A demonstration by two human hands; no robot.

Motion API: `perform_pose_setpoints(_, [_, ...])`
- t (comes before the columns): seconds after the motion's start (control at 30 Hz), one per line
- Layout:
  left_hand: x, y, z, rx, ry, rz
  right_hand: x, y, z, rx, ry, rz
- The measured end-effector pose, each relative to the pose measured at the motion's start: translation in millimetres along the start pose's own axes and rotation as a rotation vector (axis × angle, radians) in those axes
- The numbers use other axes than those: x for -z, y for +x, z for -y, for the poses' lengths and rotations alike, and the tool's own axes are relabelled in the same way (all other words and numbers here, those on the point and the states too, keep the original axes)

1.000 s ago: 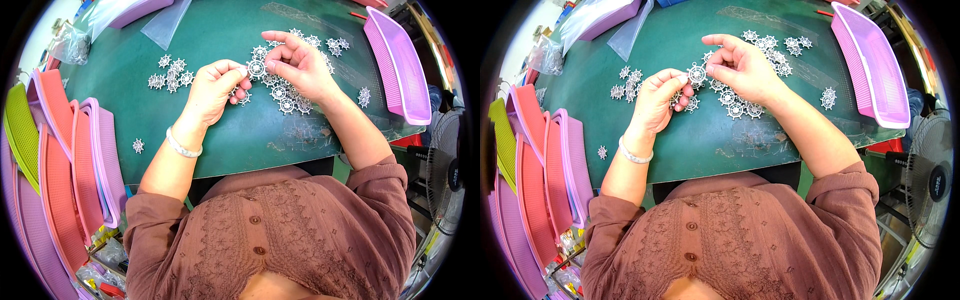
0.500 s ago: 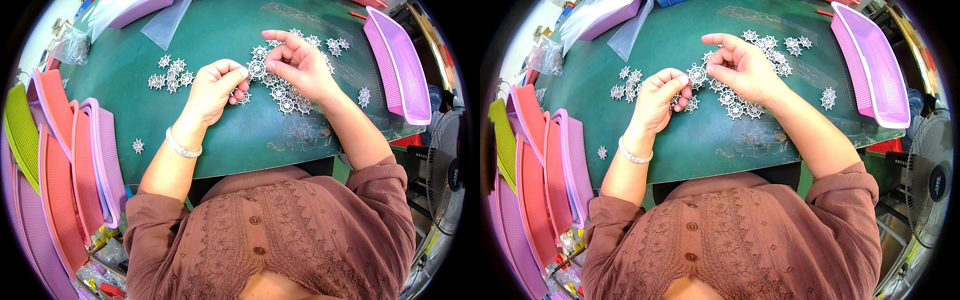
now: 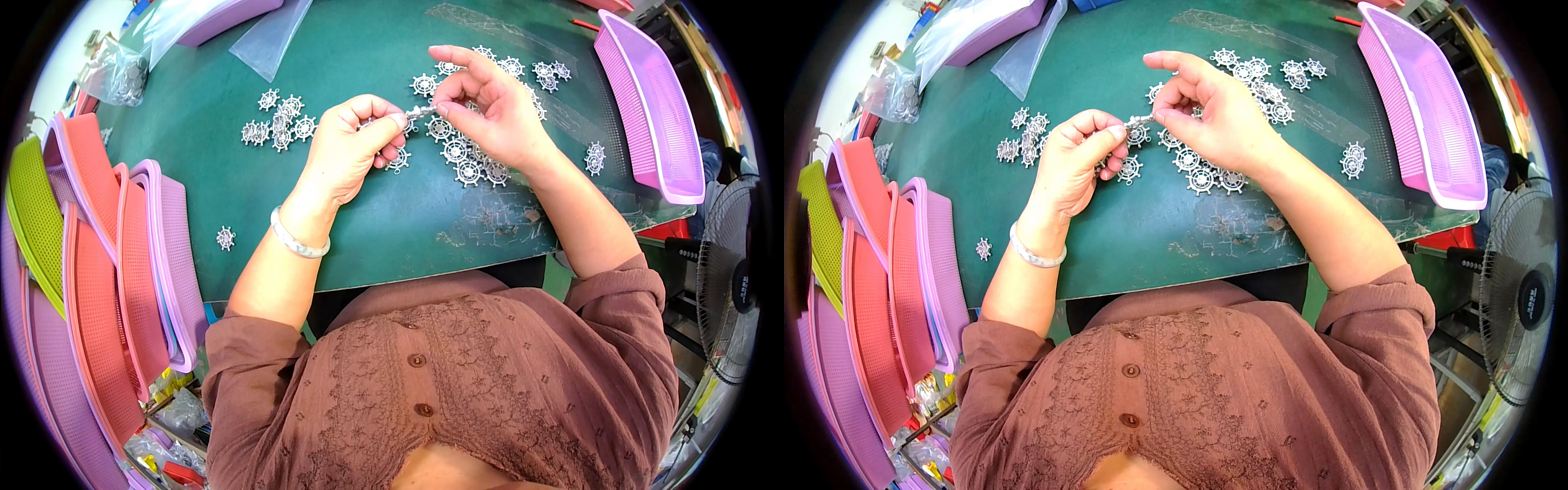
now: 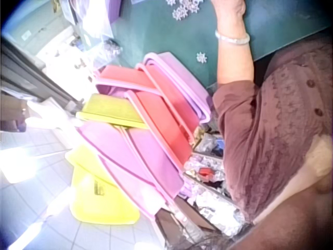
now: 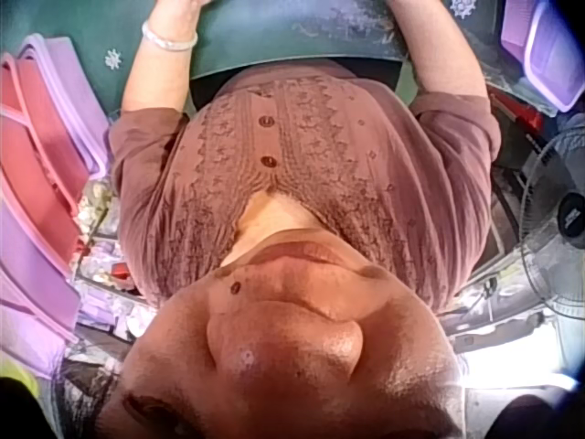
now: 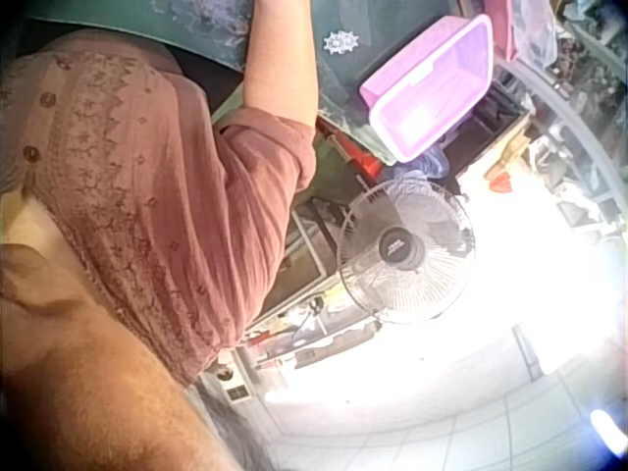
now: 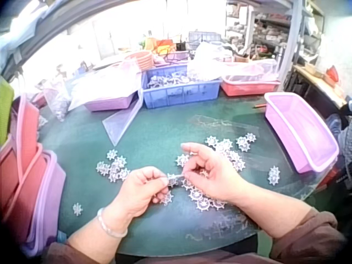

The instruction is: The person picks up small silver gear-shaped metal pieces from a green work surface and joins them together by hand. The person repeatedly picks up individual pieces, aligns them, and connects them into small clusters, placing the assembled units back on the table.

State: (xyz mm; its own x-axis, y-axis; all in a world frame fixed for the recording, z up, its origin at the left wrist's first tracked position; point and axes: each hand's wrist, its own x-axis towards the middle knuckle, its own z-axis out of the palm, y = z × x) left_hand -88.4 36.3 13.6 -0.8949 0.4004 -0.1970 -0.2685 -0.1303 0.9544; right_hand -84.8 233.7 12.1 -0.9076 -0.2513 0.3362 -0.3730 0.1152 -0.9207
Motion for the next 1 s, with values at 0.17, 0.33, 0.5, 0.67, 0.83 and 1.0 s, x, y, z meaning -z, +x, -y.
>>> perform_pose_setpoints(0.17, [0.2,0.6,0.7,-0.034,0.000,-0.026,-1.1,0.1,-1.3,0.119,-0.109,-0.035])
perform_pose_setpoints(0.33, [-2.1,-0.6,-0.8,-0.059,0.026,-0.046,-0.4,-1.6,7.3,0.102,-0.134,0.003])
perform_pose_setpoints(0.5, [-3.9,-1.5,-2.1,-0.060,0.063,-0.053,-1.7,-0.4,4.1,0.168,-0.130,-0.039])
perform_pose_setpoints(0.67, [-3.5,-1.2,-0.9,-0.061,0.060,-0.057,-1.6,-0.2,5.5,0.193,-0.142,-0.033])
perform_pose_setpoints(0.83, [-4.4,-1.0,-1.0,-0.061,0.051,-0.050,-1.8,-0.5,5.2,0.230,-0.161,-0.059])
perform_pose_setpoints(1.0, [-3.0,-0.7,-0.3,-0.068,0.033,-0.046,-1.8,-0.4,6.5,0.236,-0.191,-0.057])
